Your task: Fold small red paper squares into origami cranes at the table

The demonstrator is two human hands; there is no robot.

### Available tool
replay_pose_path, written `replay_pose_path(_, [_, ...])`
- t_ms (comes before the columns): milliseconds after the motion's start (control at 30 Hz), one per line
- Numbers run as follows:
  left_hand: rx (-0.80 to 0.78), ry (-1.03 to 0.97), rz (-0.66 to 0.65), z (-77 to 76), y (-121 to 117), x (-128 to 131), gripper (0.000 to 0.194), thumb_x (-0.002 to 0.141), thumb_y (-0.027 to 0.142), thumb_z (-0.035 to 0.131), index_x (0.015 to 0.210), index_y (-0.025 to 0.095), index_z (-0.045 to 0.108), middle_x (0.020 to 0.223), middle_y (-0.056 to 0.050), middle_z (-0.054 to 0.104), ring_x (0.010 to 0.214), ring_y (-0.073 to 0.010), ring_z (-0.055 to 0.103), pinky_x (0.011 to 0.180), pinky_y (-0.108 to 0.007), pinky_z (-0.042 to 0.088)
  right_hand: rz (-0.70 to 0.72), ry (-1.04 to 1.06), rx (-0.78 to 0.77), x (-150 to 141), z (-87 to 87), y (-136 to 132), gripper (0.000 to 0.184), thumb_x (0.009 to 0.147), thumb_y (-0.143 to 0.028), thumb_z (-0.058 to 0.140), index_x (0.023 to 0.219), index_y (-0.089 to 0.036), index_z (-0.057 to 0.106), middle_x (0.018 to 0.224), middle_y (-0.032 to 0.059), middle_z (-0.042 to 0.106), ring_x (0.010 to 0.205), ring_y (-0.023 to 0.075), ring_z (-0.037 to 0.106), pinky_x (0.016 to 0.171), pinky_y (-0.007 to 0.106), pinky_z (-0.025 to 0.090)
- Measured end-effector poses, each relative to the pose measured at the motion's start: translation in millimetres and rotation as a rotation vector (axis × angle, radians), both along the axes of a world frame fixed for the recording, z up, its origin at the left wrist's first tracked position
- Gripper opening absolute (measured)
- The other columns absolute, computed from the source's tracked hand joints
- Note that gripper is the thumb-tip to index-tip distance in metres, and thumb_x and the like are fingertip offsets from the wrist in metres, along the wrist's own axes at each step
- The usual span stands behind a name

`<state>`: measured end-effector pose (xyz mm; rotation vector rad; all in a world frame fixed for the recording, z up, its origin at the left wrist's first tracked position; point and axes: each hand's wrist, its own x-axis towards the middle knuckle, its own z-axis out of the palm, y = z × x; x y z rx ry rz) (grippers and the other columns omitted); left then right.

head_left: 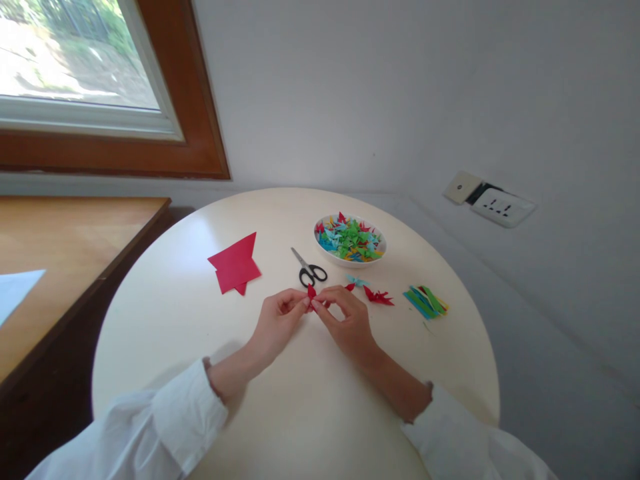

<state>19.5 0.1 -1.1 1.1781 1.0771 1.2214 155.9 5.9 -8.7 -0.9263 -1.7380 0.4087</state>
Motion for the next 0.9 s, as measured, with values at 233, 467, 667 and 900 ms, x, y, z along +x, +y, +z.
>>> replay_pose_path(233, [0.029,0.004,0.039,-1.8,0.9,1.4,0.017,0.067,0.03,0.065,0.073,0.014,0.067,0.073,-0.005,0.07,0.071,-0.0171,0.062,0.069,-0.028,0.046,-0.001,0.066,-0.112,-1.2,-2.5,0.9,0.005,0.075,-0.017,0.059,0.071,-0.021,0.06,0.072,0.0016,0.064,0.067,0.0148,0.057,0.058,0.028,0.046])
replay_pose_path(467, [0.061,0.05,0.061,-3.5,1.1,2.3,0.016,0.07,0.029,0.063,0.074,0.014,0.067,0.075,-0.005,0.07,0.071,-0.0168,0.061,0.068,-0.027,0.046,-0.035,0.175,-0.282,-4.5,-3.4,3.7,0.002,0.07,-0.02,0.062,0.069,-0.02,0.061,0.067,0.0008,0.064,0.065,0.0153,0.056,0.061,0.029,0.042])
replay_pose_path(667, [0.041,0.045,0.046,-2.0,1.1,2.8,0.017,0.07,0.029,0.062,0.074,0.014,0.065,0.072,-0.005,0.069,0.07,-0.0159,0.06,0.066,-0.026,0.045,-0.005,0.208,-0.304,-4.1,-7.3,4.2,0.003,0.07,-0.019,0.061,0.068,-0.019,0.06,0.067,0.0008,0.062,0.065,0.015,0.055,0.062,0.03,0.042])
replay_pose_path(900, [-0.014,-0.047,0.044,-2.4,0.7,2.6,0.021,0.068,0.032,0.066,0.077,0.014,0.062,0.068,-0.003,0.067,0.065,-0.0135,0.059,0.063,-0.024,0.043,0.066,0.236,-0.304,-2.9,-11.0,4.5,0.002,0.073,-0.019,0.058,0.074,-0.019,0.06,0.071,0.0015,0.061,0.065,0.014,0.054,0.063,0.029,0.044])
